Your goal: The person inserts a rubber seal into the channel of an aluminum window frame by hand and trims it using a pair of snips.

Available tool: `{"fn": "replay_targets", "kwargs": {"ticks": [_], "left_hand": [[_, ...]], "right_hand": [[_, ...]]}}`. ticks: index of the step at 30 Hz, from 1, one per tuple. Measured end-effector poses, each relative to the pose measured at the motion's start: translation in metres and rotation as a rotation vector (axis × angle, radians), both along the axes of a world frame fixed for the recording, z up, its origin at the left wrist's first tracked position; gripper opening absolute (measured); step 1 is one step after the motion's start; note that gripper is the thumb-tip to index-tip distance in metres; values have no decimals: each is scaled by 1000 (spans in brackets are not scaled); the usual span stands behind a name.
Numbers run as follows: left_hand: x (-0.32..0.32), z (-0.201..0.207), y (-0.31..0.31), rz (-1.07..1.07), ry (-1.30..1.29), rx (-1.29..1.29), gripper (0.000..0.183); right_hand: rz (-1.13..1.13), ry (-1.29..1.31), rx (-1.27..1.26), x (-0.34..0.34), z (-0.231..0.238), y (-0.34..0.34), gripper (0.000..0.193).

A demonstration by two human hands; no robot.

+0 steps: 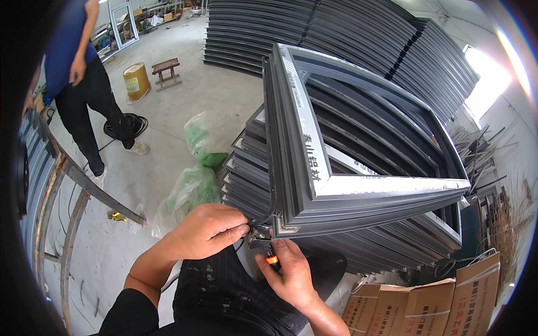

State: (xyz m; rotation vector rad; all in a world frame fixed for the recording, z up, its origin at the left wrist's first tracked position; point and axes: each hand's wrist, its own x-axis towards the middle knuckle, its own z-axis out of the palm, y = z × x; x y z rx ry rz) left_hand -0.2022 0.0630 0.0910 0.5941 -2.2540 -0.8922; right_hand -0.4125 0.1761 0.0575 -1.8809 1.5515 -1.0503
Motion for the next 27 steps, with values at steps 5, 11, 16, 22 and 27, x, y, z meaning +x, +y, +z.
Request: {"fn": "replay_targets", "kwargs": {"ticks": [5,11,16,22,27], "left_hand": [[1,3,-1,-2,-23,-13,17],[3,5,4,13,-63,-34,17],[2,2,5,12,-39,-75,15],[-1,2,8,93,-70,-181,12],[-2,-1,12,151,-125,-219,11]], "right_hand": [[-35,162,-64,2,9,-2,33],[-67,267,-112,2,12,-4,46],[-35,283,-170,1,12,-5,49],[-59,264,-125,4,15,-5,49],[-50,352,-198,3,15,-7,50]]}}
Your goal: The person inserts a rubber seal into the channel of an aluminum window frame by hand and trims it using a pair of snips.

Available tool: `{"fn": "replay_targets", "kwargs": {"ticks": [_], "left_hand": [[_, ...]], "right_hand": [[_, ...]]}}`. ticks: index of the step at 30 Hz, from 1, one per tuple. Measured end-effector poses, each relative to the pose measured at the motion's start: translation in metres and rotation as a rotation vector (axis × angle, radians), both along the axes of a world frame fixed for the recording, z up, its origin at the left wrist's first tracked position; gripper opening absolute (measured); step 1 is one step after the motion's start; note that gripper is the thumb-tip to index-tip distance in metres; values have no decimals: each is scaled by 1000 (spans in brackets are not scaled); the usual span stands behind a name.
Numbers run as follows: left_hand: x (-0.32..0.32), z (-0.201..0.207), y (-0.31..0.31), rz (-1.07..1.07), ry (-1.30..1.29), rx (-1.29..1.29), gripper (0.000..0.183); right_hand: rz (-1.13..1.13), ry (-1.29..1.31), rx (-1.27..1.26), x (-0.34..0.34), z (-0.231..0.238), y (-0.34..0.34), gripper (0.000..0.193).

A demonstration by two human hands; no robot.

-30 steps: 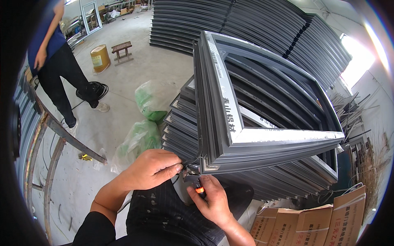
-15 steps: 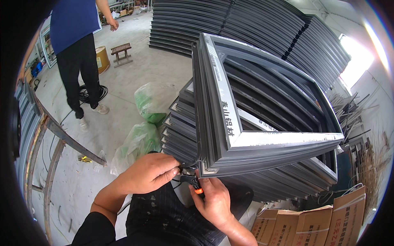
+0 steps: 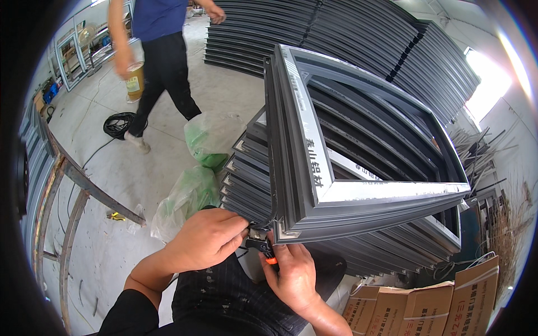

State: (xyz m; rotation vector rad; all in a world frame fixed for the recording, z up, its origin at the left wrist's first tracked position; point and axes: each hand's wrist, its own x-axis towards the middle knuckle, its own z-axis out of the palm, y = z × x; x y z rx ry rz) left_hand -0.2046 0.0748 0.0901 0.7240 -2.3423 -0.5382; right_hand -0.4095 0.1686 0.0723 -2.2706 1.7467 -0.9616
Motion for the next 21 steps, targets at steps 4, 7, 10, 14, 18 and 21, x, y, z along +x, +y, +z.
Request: {"fn": "replay_targets", "kwargs": {"ticks": [4,7,10,14,18,21], "left_hand": [[-1,0,0,-2,-4,-14,11],[-2,-3,-2,-13,-8,-24,12],[-5,-3,-4,-30,-16,31,13],[-8,-5,-3,-68,29,107,15],[-4,-12,4,-57,140,263,20],[-4,-10,10,-265,286,613,24]], "right_hand": [[-21,79,-82,1,-2,-1,48],[-46,143,-84,0,1,-1,47],[-75,181,17,-6,2,2,49],[-97,205,38,-15,0,5,48],[-217,238,92,-37,-35,29,44],[-287,423,379,-52,-85,82,47]]}}
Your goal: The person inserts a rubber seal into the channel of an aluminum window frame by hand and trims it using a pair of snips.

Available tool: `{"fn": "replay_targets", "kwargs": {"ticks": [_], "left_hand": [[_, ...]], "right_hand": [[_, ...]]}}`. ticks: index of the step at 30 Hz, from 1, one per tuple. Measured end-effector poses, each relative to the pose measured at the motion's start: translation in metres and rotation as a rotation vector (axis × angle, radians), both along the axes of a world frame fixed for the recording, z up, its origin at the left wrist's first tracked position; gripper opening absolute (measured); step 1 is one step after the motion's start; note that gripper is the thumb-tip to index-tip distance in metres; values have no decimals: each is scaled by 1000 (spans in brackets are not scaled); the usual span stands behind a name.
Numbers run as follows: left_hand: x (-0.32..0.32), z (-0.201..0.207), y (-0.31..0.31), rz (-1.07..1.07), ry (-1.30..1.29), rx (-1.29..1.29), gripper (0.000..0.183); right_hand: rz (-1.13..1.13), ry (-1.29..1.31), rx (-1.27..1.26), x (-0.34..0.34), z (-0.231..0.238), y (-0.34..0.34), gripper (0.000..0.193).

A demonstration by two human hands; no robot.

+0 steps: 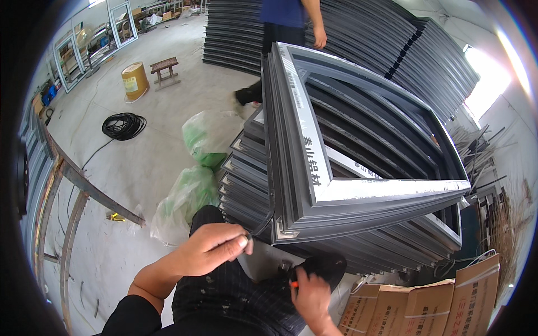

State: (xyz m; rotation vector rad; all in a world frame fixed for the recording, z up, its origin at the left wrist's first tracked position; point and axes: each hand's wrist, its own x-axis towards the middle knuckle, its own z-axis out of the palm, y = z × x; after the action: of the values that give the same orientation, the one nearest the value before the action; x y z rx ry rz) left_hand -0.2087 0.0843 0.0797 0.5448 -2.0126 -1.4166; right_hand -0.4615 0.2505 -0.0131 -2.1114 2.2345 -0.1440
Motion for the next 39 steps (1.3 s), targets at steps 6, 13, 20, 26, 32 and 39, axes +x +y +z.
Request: {"fn": "replay_targets", "kwargs": {"ticks": [6,13,20,26,32,39], "left_hand": [[-5,6,11,-177,61,347,31],[-21,-5,35,-154,282,703,33],[-39,-3,49,36,237,404,31],[-33,-12,13,151,245,591,46],[-50,2,-8,90,356,748,34],[-56,-3,-12,127,282,669,36]], "right_hand": [[111,-23,247,14,-54,76,60],[162,-499,-229,31,17,17,67],[144,-1491,-405,86,12,-6,74],[251,-457,-637,40,81,-17,27],[257,-712,-305,28,145,-13,14],[241,-1134,-242,18,135,-22,29]]}}
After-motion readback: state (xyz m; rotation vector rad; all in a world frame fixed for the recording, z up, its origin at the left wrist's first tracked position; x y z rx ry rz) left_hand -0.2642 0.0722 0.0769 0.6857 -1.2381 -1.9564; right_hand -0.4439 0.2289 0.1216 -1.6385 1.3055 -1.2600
